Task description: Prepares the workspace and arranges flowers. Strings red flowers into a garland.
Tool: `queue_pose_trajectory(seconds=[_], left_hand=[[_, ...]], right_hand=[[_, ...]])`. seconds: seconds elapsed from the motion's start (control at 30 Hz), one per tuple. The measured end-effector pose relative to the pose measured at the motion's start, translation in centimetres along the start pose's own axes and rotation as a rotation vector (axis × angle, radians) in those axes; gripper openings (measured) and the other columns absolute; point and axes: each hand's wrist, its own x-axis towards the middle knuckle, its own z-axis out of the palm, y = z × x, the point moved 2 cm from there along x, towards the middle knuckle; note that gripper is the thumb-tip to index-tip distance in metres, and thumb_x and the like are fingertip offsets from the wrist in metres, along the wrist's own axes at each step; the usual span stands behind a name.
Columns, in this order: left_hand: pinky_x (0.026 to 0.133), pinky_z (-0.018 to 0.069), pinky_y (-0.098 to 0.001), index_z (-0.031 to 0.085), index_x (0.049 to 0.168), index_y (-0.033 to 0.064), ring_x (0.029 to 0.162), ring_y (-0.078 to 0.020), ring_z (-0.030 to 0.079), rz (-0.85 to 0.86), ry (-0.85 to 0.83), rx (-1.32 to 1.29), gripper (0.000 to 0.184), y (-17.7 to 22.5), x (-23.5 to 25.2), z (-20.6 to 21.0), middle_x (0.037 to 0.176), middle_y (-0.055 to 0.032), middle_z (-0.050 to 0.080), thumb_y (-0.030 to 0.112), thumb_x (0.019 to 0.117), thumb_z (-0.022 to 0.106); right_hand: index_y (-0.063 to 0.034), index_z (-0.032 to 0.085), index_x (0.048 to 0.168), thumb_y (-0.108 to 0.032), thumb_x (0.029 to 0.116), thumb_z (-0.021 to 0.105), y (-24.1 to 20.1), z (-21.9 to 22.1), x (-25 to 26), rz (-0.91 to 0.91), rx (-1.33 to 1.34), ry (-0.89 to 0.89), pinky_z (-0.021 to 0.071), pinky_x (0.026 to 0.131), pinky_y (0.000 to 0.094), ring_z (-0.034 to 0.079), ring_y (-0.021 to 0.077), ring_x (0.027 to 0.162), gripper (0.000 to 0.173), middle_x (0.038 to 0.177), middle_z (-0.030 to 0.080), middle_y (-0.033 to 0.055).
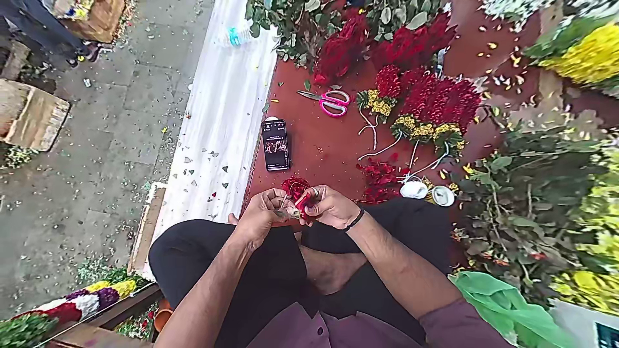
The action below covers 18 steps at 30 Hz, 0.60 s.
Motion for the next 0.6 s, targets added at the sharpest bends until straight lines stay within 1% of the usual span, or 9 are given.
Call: queue_pose_trajectory(seconds=[0.1,0.13,0.17,0.23,0.27,0.37,0.43,0.5,0.6], left_hand=[[0.076,0.0585,-0.0355,0.060,0.112,-0.0018,0.080,-0.0193,0.068,0.076,0.097,0.023,0.032,0.0,0.2,-0.3,0.092,-0.0135,0.071,-0.012,0.0825,0.070],[0.077,0.0588,-0.0373,0.061,0.114,-0.0026,0.081,-0.0215,0.068,0.108,0.126,0.019,0.032,0.0,0.2,-0.2,0.094,-0.0150,0.071,-0.011,0.0838,0.069],[0.077,0.0584,-0.0382,0.060,0.115,-0.0034,0.082,-0.0233,0.068,0.134,0.140,0.016,0.031,0.2,0.2,-0.2,0.097,-0.0169,0.071,-0.009,0.0863,0.069],[0.078,0.0584,-0.0379,0.060,0.118,-0.0041,0.083,-0.0239,0.069,0.157,0.144,0.031,0.032,0.5,0.2,0.1,0.100,-0.0181,0.073,-0.004,0.0877,0.071],[0.079,0.0592,-0.0379,0.059,0.120,-0.0040,0.085,-0.0238,0.070,0.159,0.136,0.043,0.035,0.6,0.2,0.3,0.100,-0.0177,0.073,-0.002,0.0874,0.074],[0.084,0.0611,-0.0405,0.058,0.120,-0.0025,0.091,-0.0252,0.073,0.175,0.138,0.098,0.048,0.7,0.2,0.8,0.104,-0.0164,0.075,0.000,0.0797,0.084],[0.081,0.0621,-0.0407,0.059,0.118,-0.0019,0.089,-0.0255,0.073,0.188,0.181,0.145,0.050,0.5,0.3,0.9,0.101,-0.0155,0.075,-0.002,0.0768,0.086],[0.077,0.0620,-0.0395,0.060,0.115,-0.0013,0.083,-0.0242,0.072,0.204,0.226,0.190,0.046,0.2,0.5,0.7,0.096,-0.0139,0.074,-0.003,0.0770,0.086],[0.070,0.0615,-0.0381,0.061,0.111,0.0008,0.076,-0.0221,0.071,0.232,0.289,0.243,0.043,-0.1,0.6,0.6,0.089,-0.0118,0.074,-0.002,0.0762,0.087]], right_hand=[[0.0028,0.068,0.100,0.005,0.0884,0.067,-0.2,1.2,0.0,-0.073,-0.044,0.203,0.0606,0.065,0.0336,0.070,0.0205,0.073,0.011,0.088,0.072,0.0156],[0.0037,0.067,0.101,0.006,0.0889,0.067,-0.3,1.4,0.0,-0.105,-0.062,0.270,0.0608,0.064,0.0341,0.070,0.0210,0.073,0.012,0.088,0.072,0.0161],[0.0042,0.067,0.102,0.006,0.0893,0.067,-0.4,1.4,0.0,-0.137,-0.086,0.325,0.0614,0.064,0.0353,0.070,0.0219,0.073,0.013,0.089,0.072,0.0167],[0.0042,0.067,0.101,0.008,0.0885,0.068,-0.8,1.0,0.0,-0.177,-0.141,0.407,0.0620,0.064,0.0366,0.070,0.0231,0.073,0.014,0.090,0.072,0.0175],[0.0045,0.067,0.101,0.009,0.0877,0.070,-0.9,0.9,-0.1,-0.189,-0.164,0.430,0.0621,0.064,0.0366,0.071,0.0231,0.073,0.014,0.090,0.072,0.0176],[0.0044,0.068,0.100,0.009,0.0856,0.072,-1.0,0.7,-0.1,-0.202,-0.220,0.440,0.0614,0.063,0.0357,0.069,0.0209,0.070,0.015,0.089,0.071,0.0163],[0.0048,0.068,0.100,0.008,0.0847,0.073,-0.7,0.7,0.0,-0.192,-0.238,0.435,0.0611,0.063,0.0359,0.068,0.0208,0.070,0.016,0.088,0.070,0.0162],[0.0056,0.067,0.100,0.008,0.0848,0.073,-0.4,0.9,0.1,-0.171,-0.237,0.430,0.0614,0.064,0.0366,0.069,0.0222,0.071,0.017,0.089,0.071,0.0172],[0.0056,0.068,0.099,0.009,0.0835,0.074,0.1,1.4,0.4,-0.208,-0.268,0.487,0.0620,0.064,0.0377,0.069,0.0228,0.071,0.017,0.088,0.071,0.0170]])
